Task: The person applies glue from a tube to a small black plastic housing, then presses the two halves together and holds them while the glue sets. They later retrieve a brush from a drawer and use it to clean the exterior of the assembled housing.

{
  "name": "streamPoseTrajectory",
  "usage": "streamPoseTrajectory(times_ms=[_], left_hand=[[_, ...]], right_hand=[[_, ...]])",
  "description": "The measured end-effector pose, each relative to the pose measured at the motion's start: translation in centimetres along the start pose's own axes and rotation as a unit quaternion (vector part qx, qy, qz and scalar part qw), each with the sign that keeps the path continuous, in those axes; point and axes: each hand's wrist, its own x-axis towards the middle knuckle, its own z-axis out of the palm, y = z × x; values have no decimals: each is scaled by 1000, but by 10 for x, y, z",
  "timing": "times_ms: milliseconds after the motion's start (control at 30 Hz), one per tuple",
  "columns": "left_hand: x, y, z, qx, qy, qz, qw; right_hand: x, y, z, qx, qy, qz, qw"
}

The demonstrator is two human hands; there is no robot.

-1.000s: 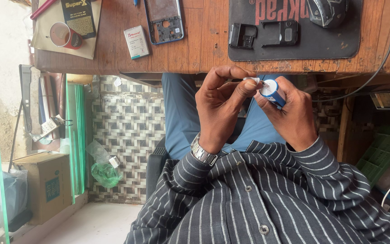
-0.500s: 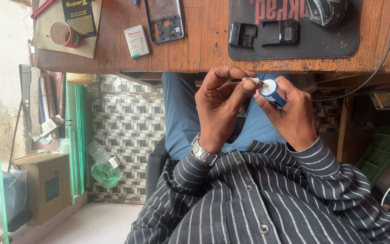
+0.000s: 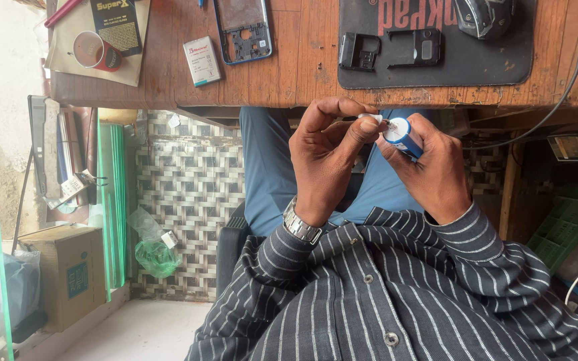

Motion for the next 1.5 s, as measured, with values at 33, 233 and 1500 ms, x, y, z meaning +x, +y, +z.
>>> streamPoseTrajectory(times_ms=[33, 233, 1500], left_hand=[[0, 1, 0, -1, -1, 0, 1000], [7, 10, -1, 11, -8, -23, 1000], [136, -39, -25, 62, -141, -26, 988]], right_hand=[[0, -1, 0, -3, -1, 7, 1000], [2, -16, -6, -22, -29, 62, 997], [91, -6, 0, 419, -161, 238, 861]])
